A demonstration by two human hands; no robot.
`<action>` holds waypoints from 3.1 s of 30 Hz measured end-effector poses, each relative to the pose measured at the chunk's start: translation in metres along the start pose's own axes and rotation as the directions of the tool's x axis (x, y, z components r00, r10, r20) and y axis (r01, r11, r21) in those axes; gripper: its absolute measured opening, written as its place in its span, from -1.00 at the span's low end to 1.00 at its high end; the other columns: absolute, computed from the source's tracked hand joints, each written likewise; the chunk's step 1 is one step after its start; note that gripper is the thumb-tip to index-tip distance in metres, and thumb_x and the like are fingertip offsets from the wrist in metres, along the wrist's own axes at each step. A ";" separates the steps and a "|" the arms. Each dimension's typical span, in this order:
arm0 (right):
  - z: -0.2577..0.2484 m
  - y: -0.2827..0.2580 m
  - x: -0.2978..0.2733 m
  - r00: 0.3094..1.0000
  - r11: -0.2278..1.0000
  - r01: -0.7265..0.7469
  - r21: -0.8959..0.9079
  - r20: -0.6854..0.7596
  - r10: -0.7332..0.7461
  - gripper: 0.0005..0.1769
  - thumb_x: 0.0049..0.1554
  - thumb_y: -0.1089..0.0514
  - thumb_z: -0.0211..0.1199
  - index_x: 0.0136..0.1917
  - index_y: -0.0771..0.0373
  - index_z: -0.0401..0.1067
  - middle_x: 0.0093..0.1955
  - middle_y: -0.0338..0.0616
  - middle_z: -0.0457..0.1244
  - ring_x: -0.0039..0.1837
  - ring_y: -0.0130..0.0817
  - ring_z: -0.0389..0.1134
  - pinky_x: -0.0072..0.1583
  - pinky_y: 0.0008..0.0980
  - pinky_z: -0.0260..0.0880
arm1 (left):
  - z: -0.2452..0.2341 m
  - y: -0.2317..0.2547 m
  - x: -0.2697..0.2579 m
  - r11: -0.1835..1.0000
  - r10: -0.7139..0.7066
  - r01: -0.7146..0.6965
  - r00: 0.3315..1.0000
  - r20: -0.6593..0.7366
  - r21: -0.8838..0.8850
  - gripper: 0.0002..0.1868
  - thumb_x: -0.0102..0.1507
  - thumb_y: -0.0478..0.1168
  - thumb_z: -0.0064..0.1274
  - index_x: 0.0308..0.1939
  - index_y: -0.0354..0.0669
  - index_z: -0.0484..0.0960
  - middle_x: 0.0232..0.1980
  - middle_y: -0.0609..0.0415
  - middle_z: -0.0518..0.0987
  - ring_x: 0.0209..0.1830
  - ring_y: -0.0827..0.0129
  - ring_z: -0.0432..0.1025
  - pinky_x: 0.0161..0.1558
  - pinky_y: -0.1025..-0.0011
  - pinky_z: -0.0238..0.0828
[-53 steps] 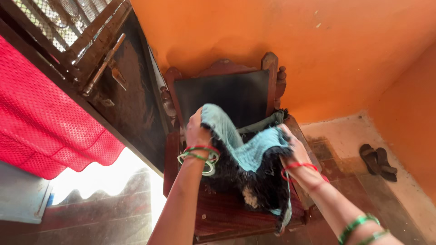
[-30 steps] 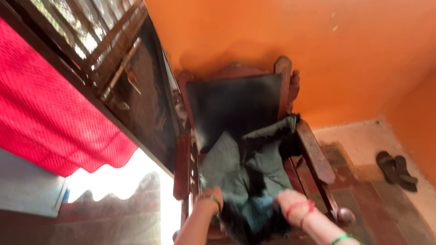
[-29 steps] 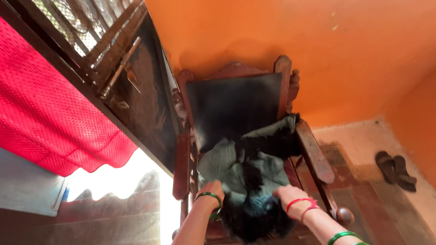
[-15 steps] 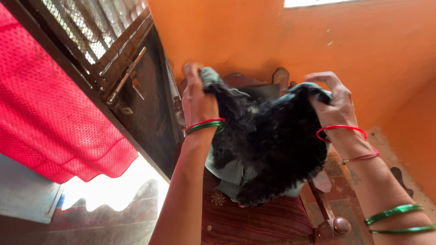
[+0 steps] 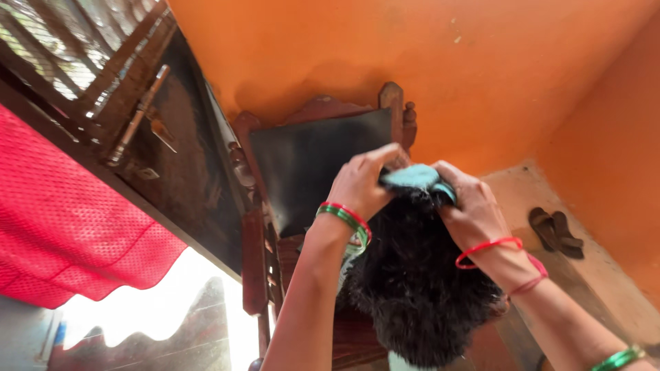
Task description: The person unfolds a black and white shaggy rug and places it on a wooden cot. They then repeatedly pat, rub, and smooth the rug's surface with both hands to fluff the fibers and spread it evenly across the cot.
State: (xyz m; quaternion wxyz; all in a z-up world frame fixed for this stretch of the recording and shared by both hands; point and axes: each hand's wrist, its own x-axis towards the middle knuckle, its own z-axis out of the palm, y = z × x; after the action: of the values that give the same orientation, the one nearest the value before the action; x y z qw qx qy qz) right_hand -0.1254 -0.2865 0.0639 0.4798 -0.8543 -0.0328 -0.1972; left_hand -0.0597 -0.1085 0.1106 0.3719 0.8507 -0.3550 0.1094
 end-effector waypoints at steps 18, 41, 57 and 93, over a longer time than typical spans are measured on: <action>-0.125 0.010 -0.072 0.959 0.870 0.204 0.449 -0.272 -0.084 -0.80 0.22 0.41 0.22 0.11 0.28 0.45 0.01 -0.38 0.35 0.10 -0.67 0.32 0.17 -0.59 0.37 | 0.143 -0.037 -0.070 0.961 -0.186 0.157 0.976 0.111 0.228 -0.53 0.10 -0.22 0.19 0.11 -0.06 0.57 0.09 -0.04 0.58 0.14 -0.02 0.47 0.09 0.13 0.43; -0.225 0.018 -0.220 0.911 0.999 -0.042 0.027 -0.409 0.049 -0.71 0.18 0.34 0.24 0.18 0.21 0.50 -0.09 -0.29 0.35 0.01 -0.63 0.27 0.08 -0.48 0.33 | 0.047 0.162 -0.059 0.948 -0.162 0.266 0.879 -0.449 0.178 -0.89 0.25 -0.15 0.20 -0.20 -0.02 0.62 -0.15 -0.09 0.69 -0.11 -0.11 0.56 -0.25 0.11 0.44; -0.183 -0.050 -0.306 0.969 0.999 -0.024 -0.044 -0.247 0.012 -0.49 0.12 0.26 0.26 0.35 0.29 0.40 0.47 -0.08 0.25 0.50 -0.23 0.24 0.42 -0.31 0.20 | 0.120 0.234 -0.116 0.915 0.331 -0.322 0.943 -0.003 -0.242 -0.81 0.23 -0.16 0.21 -0.12 -0.11 0.66 -0.17 -0.03 0.70 -0.14 0.10 0.63 -0.13 0.30 0.56; -0.387 -0.036 -0.530 0.689 0.997 -0.065 -0.049 -0.725 0.009 -0.73 0.10 0.48 0.28 -0.01 0.27 0.30 -0.06 -0.35 0.28 0.07 -0.62 0.28 0.16 -0.56 0.35 | 0.329 0.412 -0.231 0.882 0.469 -0.409 0.812 0.348 -0.234 -0.54 0.05 -0.29 0.20 0.06 -0.13 0.58 0.03 -0.11 0.61 0.11 -0.04 0.46 0.10 -0.02 0.33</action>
State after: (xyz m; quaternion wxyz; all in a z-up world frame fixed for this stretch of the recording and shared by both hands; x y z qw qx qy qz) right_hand -0.7398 -0.5187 0.0766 0.4274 -0.7245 0.1829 -0.5090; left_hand -0.5350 -0.4163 0.0052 0.3194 0.7196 -0.6166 -0.0079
